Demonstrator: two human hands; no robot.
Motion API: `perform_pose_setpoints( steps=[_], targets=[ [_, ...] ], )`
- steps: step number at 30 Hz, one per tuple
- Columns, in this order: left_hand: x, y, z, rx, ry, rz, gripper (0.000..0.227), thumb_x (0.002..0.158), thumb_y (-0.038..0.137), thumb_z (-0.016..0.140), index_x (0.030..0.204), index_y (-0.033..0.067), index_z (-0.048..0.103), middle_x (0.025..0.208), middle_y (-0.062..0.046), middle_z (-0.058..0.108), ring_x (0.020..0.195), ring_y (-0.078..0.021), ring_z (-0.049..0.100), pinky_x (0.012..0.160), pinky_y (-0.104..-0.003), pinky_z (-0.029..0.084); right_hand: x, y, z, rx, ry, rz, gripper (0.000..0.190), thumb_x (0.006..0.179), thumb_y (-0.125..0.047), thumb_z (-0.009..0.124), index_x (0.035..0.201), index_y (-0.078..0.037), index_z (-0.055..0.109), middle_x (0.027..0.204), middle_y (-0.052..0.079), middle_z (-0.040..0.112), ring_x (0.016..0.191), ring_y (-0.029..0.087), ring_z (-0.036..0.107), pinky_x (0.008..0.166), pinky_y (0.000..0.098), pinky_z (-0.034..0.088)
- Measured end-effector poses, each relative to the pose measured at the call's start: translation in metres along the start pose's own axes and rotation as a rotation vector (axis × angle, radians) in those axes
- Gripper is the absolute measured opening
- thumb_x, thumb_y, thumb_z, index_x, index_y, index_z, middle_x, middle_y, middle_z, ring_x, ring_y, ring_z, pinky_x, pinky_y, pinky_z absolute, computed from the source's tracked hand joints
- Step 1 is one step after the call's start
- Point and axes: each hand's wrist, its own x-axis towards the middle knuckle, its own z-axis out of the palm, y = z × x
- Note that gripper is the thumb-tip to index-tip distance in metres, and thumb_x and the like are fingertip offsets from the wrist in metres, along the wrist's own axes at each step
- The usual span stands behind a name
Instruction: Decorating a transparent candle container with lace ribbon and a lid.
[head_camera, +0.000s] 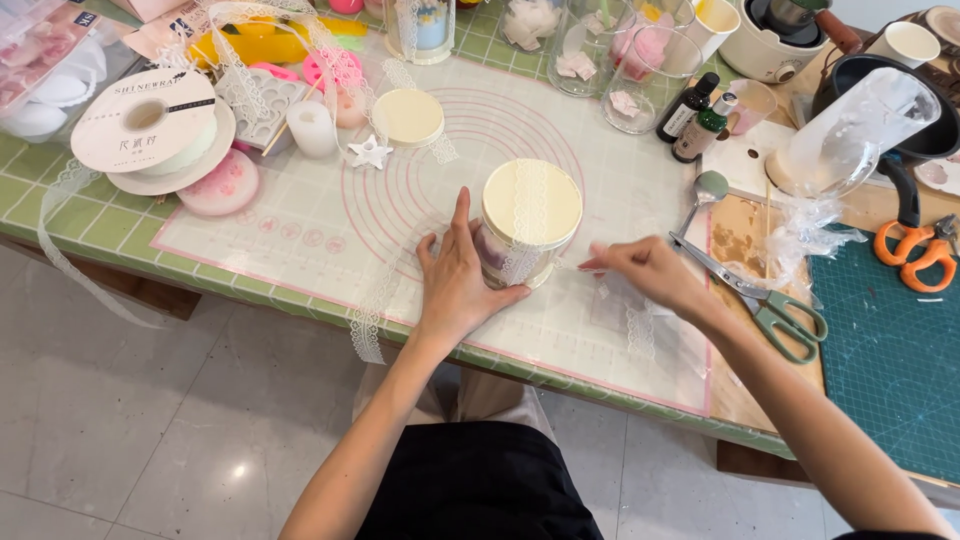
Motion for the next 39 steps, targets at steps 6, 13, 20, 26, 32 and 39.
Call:
perform_pose_setpoints(
  steps=[6,13,20,26,32,39],
  targets=[
    [0.0,-0.001,0.0,-0.006,-0.001,0.004,0.153,0.052,0.04,0.1,0.158,-0.0013,-0.002,0.132,-0.019,0.062,0.131,-0.03,0.053,0.109,-0.06,0.019,0.018,-0.009,-0.007,0.341,-0.029,0.306,0.037,0.097,-0.031,0.07,0.12,-0.003,0.078,0.08,0.003,0.073,0.08,0.006,0.06,0.085,0.0281,0.046],
    [0.0,0.001,-0.001,-0.02,-0.008,-0.021,0.152,0.053,0.04,0.099,0.158,0.0002,-0.002,0.132,-0.019,0.063,0.132,-0.0297,0.053,0.11,-0.06,0.018,0.019,-0.063,-0.022,0.374,0.02,0.218,0.048,0.087,-0.012,0.076,0.132,-0.004,0.062,0.083,0.006,0.078,0.078,0.006,0.066,0.075,0.0251,0.049],
    [0.001,0.005,-0.002,-0.041,-0.002,-0.024,0.151,0.052,0.038,0.099,0.159,0.0022,-0.001,0.132,-0.018,0.063,0.132,-0.0294,0.053,0.11,-0.059,0.019,0.033,-0.052,-0.011,0.493,0.014,0.138,0.043,0.09,-0.009,0.072,0.131,-0.001,0.059,0.091,0.008,0.079,0.086,0.005,0.071,0.077,0.0199,0.053],
    [0.001,0.004,-0.001,-0.022,0.003,-0.016,0.151,0.052,0.038,0.099,0.159,0.0024,-0.001,0.129,-0.016,0.063,0.129,-0.0281,0.055,0.11,-0.059,0.02,0.035,-0.052,-0.014,0.662,-0.053,0.249,0.046,0.09,-0.011,0.069,0.134,-0.005,0.058,0.091,0.004,0.075,0.059,0.004,0.039,0.053,0.0224,0.03],
    [0.001,0.005,0.0,0.005,-0.001,-0.021,0.151,0.052,0.039,0.099,0.159,0.0017,0.0,0.128,-0.015,0.063,0.128,-0.0274,0.055,0.11,-0.059,0.02,0.033,-0.06,-0.039,0.657,-0.189,0.318,0.047,0.091,-0.018,0.069,0.136,-0.009,0.059,0.09,-0.002,0.068,0.07,0.001,0.049,0.06,0.0191,0.038],
    [0.0,0.003,0.002,-0.003,0.007,-0.017,0.15,0.052,0.039,0.099,0.159,0.002,0.0,0.129,-0.015,0.062,0.127,-0.0275,0.055,0.111,-0.06,0.02,0.014,-0.08,-0.092,0.489,-0.313,0.329,0.046,0.095,-0.016,0.067,0.14,-0.009,0.064,0.089,0.002,0.064,0.089,0.007,0.057,0.078,0.024,0.045]
  ],
)
